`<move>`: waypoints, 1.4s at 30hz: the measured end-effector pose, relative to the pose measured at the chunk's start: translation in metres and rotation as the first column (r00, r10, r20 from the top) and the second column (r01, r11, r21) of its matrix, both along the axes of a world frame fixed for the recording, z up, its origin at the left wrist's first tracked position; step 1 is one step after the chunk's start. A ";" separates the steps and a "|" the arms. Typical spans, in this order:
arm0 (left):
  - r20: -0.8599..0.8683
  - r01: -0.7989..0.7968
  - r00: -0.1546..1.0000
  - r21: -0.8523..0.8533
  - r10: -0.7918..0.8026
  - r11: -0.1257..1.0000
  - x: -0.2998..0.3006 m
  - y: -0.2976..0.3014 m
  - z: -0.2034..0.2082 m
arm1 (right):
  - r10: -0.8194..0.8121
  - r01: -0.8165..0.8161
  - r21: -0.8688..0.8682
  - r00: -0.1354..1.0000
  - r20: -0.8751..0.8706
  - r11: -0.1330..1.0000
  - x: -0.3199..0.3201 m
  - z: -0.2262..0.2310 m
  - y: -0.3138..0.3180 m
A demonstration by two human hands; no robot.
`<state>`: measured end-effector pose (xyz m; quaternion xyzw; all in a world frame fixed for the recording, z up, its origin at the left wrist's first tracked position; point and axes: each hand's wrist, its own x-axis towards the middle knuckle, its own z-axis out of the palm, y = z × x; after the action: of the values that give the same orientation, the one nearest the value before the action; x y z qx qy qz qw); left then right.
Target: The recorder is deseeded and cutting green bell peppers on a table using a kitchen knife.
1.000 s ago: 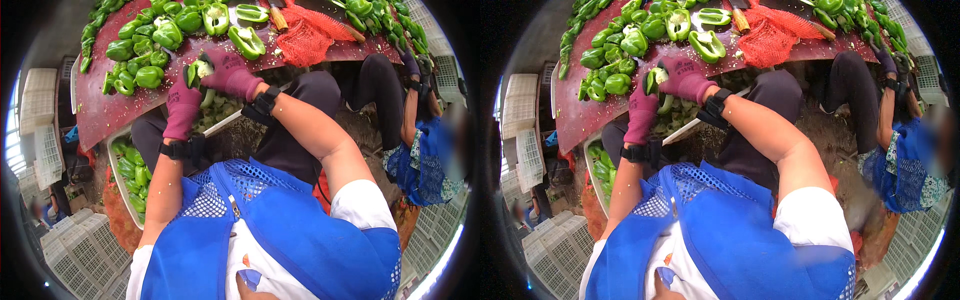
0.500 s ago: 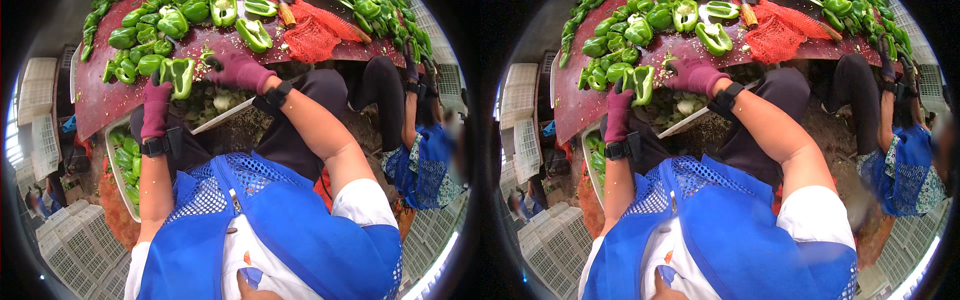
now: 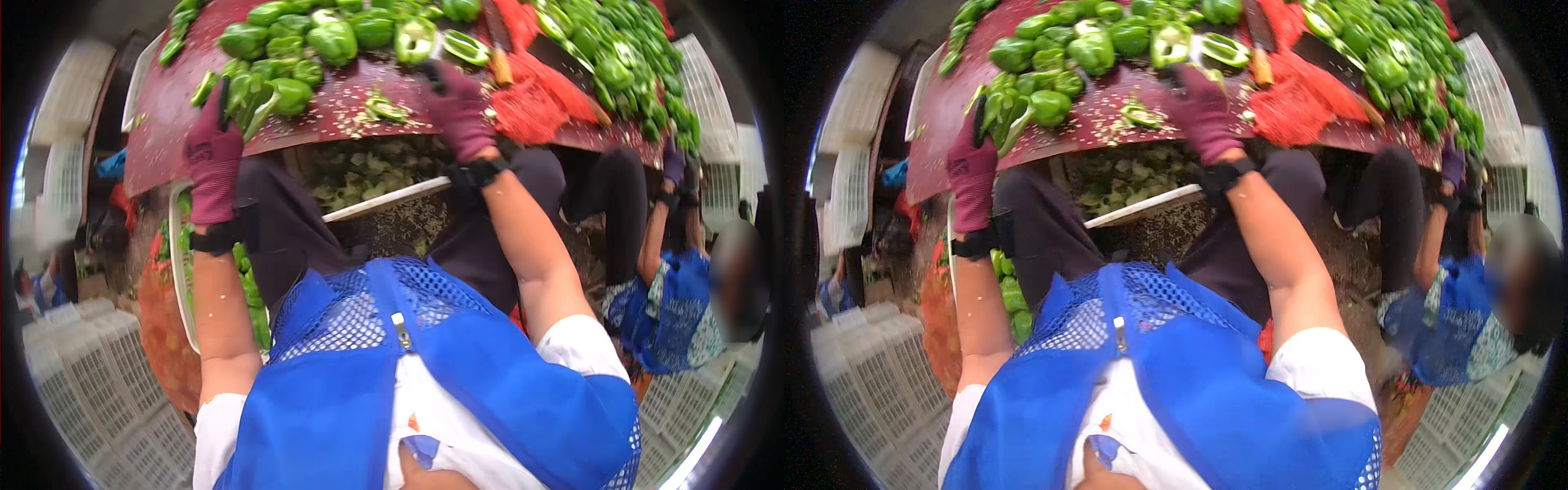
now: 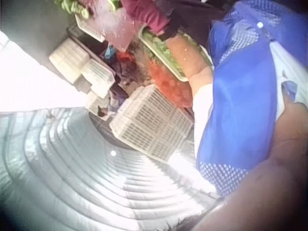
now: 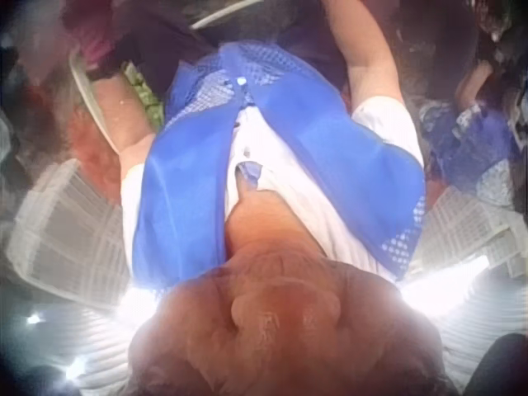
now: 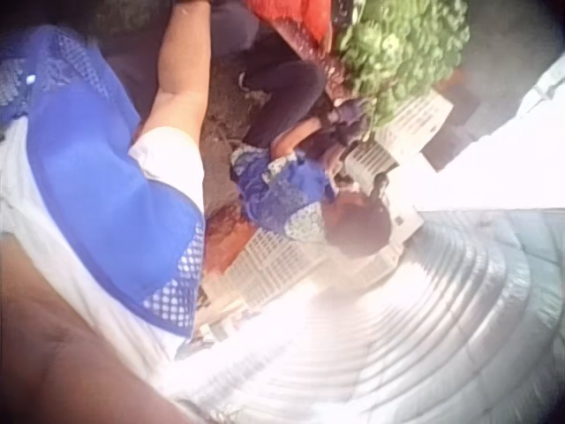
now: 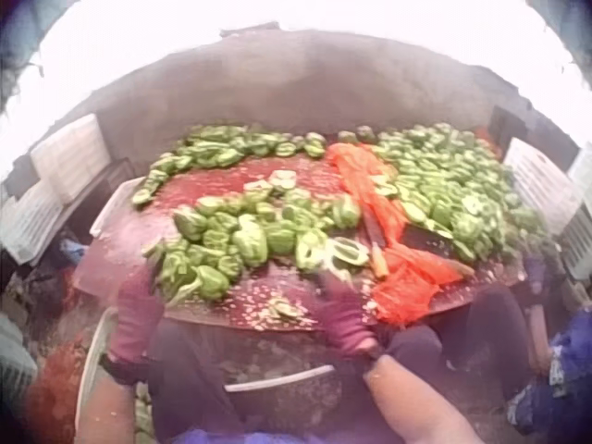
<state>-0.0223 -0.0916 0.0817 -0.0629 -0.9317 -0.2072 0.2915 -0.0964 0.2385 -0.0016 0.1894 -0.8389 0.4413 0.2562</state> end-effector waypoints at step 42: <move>0.780 -0.630 0.318 -0.250 0.539 0.735 0.400 -0.123 -0.162 | -0.235 0.171 0.453 0.968 0.087 0.875 -0.049 -0.057 0.061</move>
<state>0.3780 -0.2151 -0.0801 0.3948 -0.9012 -0.1382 -0.1137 -0.1456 0.3000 -0.0586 0.1220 -0.9482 0.2219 0.1920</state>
